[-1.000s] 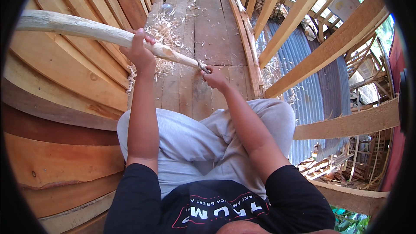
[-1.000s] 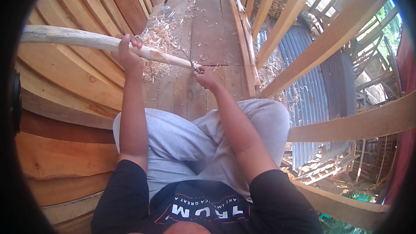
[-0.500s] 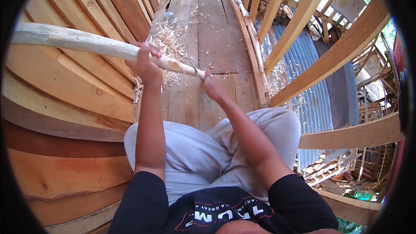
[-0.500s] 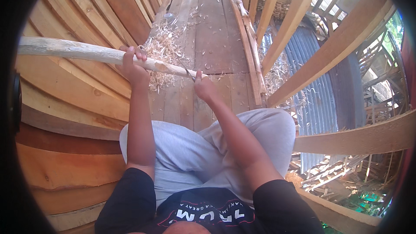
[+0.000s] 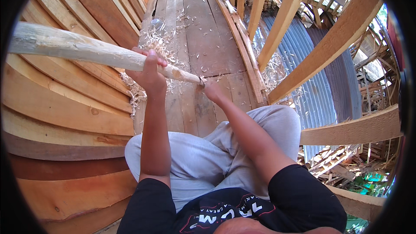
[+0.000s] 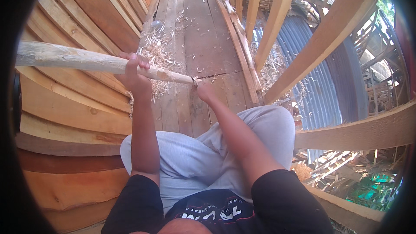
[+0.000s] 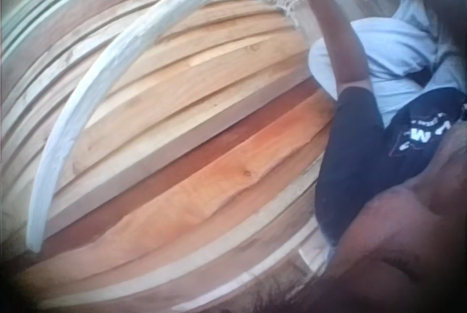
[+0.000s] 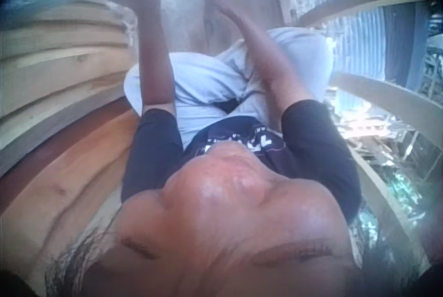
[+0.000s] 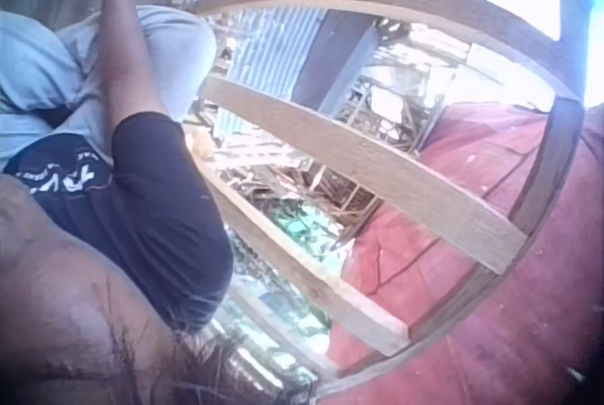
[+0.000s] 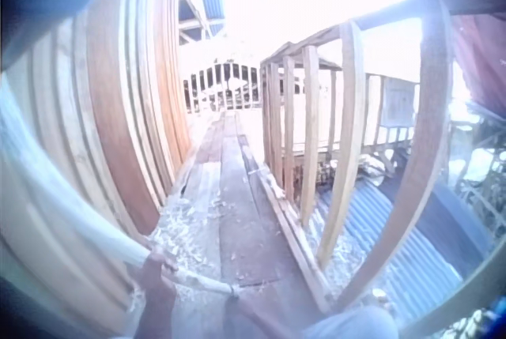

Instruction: The person sits on a wooden floor and uses a knife to carve a long wooden stick, peeling away shavings and shaping the wood. The person occasionally pauses to brush away wood shavings from the work area.

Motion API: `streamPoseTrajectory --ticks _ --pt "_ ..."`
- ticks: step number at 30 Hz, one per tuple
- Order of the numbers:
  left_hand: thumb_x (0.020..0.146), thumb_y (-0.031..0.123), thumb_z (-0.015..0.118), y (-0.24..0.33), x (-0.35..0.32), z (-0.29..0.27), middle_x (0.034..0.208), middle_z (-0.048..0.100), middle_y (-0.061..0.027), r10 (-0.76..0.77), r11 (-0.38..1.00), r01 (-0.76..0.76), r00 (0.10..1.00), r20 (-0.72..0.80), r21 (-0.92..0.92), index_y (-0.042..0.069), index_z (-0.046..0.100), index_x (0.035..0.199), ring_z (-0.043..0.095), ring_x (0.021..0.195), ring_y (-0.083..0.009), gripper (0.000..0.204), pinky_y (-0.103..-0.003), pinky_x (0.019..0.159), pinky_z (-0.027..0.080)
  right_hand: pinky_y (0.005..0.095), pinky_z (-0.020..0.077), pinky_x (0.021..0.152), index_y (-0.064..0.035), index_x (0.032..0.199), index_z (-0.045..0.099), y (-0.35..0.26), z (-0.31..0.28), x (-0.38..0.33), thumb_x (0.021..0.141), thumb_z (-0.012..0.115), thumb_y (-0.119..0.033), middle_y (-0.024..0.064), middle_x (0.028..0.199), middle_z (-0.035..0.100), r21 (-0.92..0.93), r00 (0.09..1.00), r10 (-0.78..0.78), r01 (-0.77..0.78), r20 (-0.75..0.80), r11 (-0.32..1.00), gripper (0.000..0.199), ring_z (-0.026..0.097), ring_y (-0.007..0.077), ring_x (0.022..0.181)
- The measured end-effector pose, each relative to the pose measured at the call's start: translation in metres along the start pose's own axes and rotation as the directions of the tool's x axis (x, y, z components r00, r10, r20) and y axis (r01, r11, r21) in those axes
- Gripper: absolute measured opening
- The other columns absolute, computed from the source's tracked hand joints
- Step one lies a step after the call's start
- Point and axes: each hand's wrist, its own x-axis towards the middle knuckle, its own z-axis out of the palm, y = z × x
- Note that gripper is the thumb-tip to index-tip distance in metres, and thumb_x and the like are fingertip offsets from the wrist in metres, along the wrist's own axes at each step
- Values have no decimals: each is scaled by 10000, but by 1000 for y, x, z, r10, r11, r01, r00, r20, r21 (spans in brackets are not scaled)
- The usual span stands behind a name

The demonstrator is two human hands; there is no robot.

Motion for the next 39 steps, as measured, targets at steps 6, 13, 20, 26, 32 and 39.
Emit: streamPoseTrajectory --ticks 6,13,20,26,32,39 --pt "793 8 526 -2 6 -23 623 460 -53 66 996 -63 996 -62 56 47 436 766 474 483 -125 102 -266 457 421 479 507 709 60 1045 617 -35 -6 -13 852 445 -187 290 960 644 -171 995 -52 66 83 983 357 660 386 845" --pt "807 -8 555 2 12 -18 646 510 -69 52 996 -45 995 -86 80 28 459 813 491 493 -133 103 -289 473 468 460 513 661 47 1029 621 -44 -7 -13 858 418 -200 278 881 652 -42 984 28 -21 174 999 362 667 372 767" --pt "771 5 597 -4 8 1 656 542 -92 56 978 4 958 -282 208 -43 444 826 537 478 -153 170 -292 439 479 385 346 424 -4 900 573 -35 -6 -33 942 340 -358 112 643 520 232 926 307 -356 219 905 425 467 216 476" --pt "728 -30 573 6 12 12 663 536 -105 37 970 21 972 -232 240 -86 419 1066 532 474 -166 375 -301 445 456 392 403 441 16 845 597 -24 -12 -47 977 318 -464 104 613 533 147 971 227 -237 80 960 571 505 223 475" --pt "724 -18 590 4 18 13 661 538 -105 31 960 60 947 -319 274 -99 422 1111 525 459 -168 430 -306 441 453 440 518 674 97 937 649 -15 -21 -48 968 355 -463 261 836 658 -11 987 83 -85 -136 996 633 664 379 741" --pt "712 9 631 -2 19 -4 678 557 -111 23 966 43 969 -248 257 -91 452 1014 539 471 -166 366 -303 429 457 466 450 942 32 1148 621 -58 -27 -86 888 437 -345 282 1125 620 -119 992 110 -103 55 988 494 578 422 1104"
